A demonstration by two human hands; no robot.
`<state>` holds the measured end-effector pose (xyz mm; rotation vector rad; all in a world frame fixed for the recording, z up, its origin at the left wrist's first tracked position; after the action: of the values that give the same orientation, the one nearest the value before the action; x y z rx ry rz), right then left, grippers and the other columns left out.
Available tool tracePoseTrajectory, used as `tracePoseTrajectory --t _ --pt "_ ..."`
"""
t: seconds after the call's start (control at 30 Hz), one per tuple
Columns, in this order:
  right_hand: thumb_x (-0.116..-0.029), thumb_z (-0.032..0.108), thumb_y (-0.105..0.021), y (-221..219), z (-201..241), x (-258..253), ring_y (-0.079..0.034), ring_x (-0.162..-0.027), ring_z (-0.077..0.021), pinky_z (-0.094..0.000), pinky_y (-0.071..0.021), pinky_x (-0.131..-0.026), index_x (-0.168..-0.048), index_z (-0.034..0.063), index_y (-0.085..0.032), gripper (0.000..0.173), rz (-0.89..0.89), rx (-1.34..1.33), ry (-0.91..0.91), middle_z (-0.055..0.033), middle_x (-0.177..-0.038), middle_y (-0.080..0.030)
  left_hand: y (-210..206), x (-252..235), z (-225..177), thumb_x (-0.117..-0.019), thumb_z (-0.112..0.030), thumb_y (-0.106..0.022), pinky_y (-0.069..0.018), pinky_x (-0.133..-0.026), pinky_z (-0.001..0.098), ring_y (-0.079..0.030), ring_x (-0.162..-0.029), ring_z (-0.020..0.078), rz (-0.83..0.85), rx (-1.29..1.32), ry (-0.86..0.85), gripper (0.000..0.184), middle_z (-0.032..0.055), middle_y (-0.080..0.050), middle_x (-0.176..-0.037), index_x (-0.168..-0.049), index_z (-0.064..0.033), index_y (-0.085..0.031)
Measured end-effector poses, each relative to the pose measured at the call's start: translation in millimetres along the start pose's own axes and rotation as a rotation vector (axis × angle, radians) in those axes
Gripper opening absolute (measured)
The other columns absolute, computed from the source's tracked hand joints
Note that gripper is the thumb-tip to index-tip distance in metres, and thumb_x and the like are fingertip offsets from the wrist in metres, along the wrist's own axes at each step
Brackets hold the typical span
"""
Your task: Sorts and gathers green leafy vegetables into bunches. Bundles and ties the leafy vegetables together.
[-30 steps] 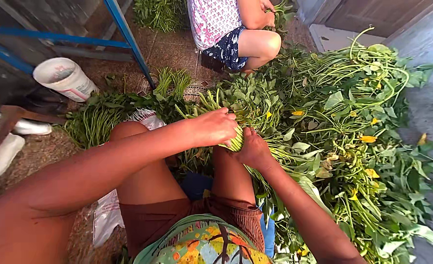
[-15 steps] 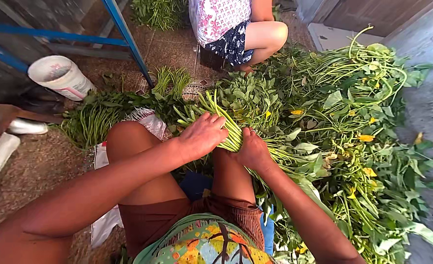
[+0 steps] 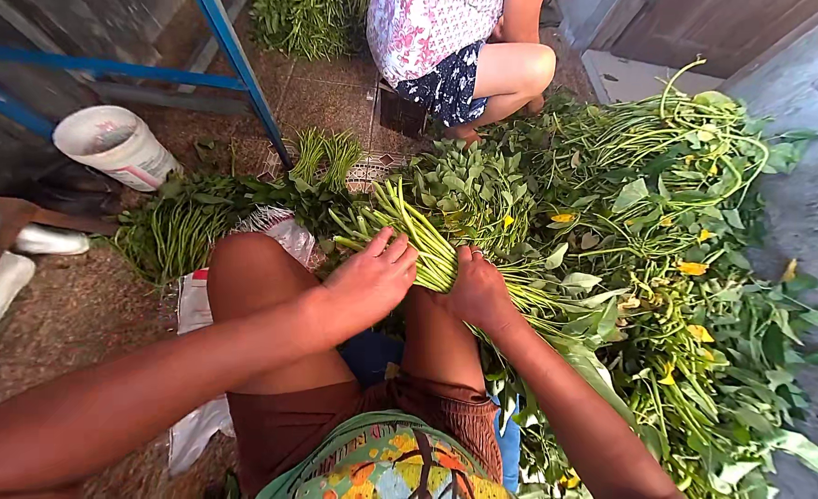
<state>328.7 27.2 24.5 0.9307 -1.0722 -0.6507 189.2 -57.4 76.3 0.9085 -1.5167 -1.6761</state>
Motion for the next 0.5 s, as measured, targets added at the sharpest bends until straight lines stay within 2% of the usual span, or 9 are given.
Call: tracePoseTrajectory --t 0.07,0.1,0.17,0.2,0.23,0.27,0.33,0.4,0.5 --pt "-0.0813 0.047 -0.080 0.6 4.7 -1.8 -0.058 -0.125 -0.0404 -0.0559 -0.0465 -0.103 -0.147 0.0010 -0.043 0.088 0.005 0.002 0.034 -0.0250 -0.140 -0.053 23.1 -14.1 -15.4 -0.0979 -0.027 -0.068 -0.0470 -0.103 0.0553 -0.065 -0.114 0.0382 -0.095 0.045 0.070 0.030 0.0207 -0.070 -0.111 -0.099 0.0019 -0.073" --pt "-0.0822 0.048 -0.079 -0.8 5.6 -3.6 -0.058 -0.124 -0.0418 -0.0580 -0.0471 -0.101 -0.147 0.0003 -0.044 0.088 0.001 -0.005 0.072 -0.0261 -0.137 -0.055 28.6 -24.3 -20.1 -0.0917 -0.033 -0.075 -0.0450 -0.104 0.0548 -0.063 -0.118 0.0377 -0.097 0.044 0.053 0.038 0.0203 -0.068 -0.117 -0.108 0.0004 -0.071" --pt "-0.0771 0.050 -0.082 -1.6 3.2 -8.9 -0.061 -0.118 -0.0433 -0.0617 -0.0488 -0.097 -0.141 -0.0035 -0.050 0.090 -0.002 -0.045 0.147 -0.0277 -0.129 -0.060 14.0 -50.6 -18.7 -0.0813 -0.037 -0.086 -0.0207 -0.124 0.0555 -0.033 -0.149 0.0407 0.132 0.028 0.055 0.088 0.0255 -0.042 -0.155 -0.149 0.0017 -0.046" --pt "-0.0746 0.051 -0.085 1.6 0.9 -13.2 -0.062 -0.117 -0.0428 -0.0624 -0.0498 -0.096 -0.141 -0.0026 -0.051 0.092 0.045 -0.053 0.179 -0.0270 -0.128 -0.061 -1.5 -61.6 -13.8 -0.0749 -0.034 -0.092 -0.0114 -0.126 0.0552 -0.021 -0.154 0.0428 0.239 0.016 0.083 0.108 0.0280 -0.030 -0.162 -0.157 0.0036 -0.032" --pt "-0.0746 0.048 -0.087 6.1 -2.9 -19.8 -0.061 -0.117 -0.0424 -0.0627 -0.0492 -0.096 -0.144 -0.0007 -0.048 0.093 0.126 -0.053 0.210 -0.0266 -0.129 -0.059 -16.7 -68.6 -8.5 -0.0722 -0.033 -0.093 -0.0078 -0.126 0.0559 -0.016 -0.155 0.0446 0.323 0.011 0.122 0.116 0.0296 -0.026 -0.163 -0.158 0.0058 -0.026" --pt "-0.0744 0.045 -0.088 10.2 -8.2 -28.1 -0.061 -0.117 -0.0409 -0.0625 -0.0489 -0.098 -0.145 0.0012 -0.048 0.092 0.193 -0.058 0.249 -0.0256 -0.128 -0.061 -27.7 -72.5 -5.0 -0.0734 -0.034 -0.092 -0.0081 -0.126 0.0566 -0.018 -0.154 0.0454 0.390 0.017 0.156 0.113 0.0298 -0.030 -0.161 -0.156 0.0071 -0.028" --pt "-0.0757 0.039 -0.090 15.1 -14.6 -39.1 -0.064 -0.113 -0.0364 -0.0609 -0.0495 -0.097 -0.140 0.0049 -0.052 0.082 0.276 -0.071 0.319 -0.0215 -0.121 -0.066 -33.1 -75.2 -7.2 -0.0806 -0.022 -0.087 -0.0098 -0.126 0.0567 -0.025 -0.151 0.0462 0.455 0.023 0.180 0.093 0.0301 -0.039 -0.155 -0.151 0.0091 -0.035" --pt "-0.0745 0.042 -0.089 13.8 -18.2 -42.8 -0.065 -0.109 -0.0351 -0.0605 -0.0507 -0.094 -0.136 0.0052 -0.055 0.079 0.225 -0.057 0.339 -0.0197 -0.116 -0.067 -30.9 -78.0 -7.7 -0.0842 -0.008 -0.081 -0.0136 -0.125 0.0574 -0.036 -0.145 0.0460 0.452 0.026 0.187 0.079 0.0299 -0.043 -0.151 -0.148 0.0097 -0.039" --pt "-0.0695 0.052 -0.088 5.6 -18.0 -33.6 -0.061 -0.118 -0.0397 -0.0597 -0.0484 -0.100 -0.141 -0.0017 -0.050 0.097 0.054 -0.105 0.284 -0.0253 -0.128 -0.061 -22.8 -87.7 7.5 -0.0685 -0.016 -0.095 -0.0382 -0.111 0.0566 -0.053 -0.128 0.0431 0.428 0.121 0.168 0.100 0.0255 -0.048 -0.145 -0.150 0.0036 -0.040"
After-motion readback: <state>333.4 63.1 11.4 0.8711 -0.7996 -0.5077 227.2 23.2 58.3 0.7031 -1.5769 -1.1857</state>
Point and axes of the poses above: each hand's wrist, its own x-axis away from the middle knuckle, its own y-axis out of the back of the hand, z = x × y, the point moved 5 cm from there along -x, towards the middle knuckle
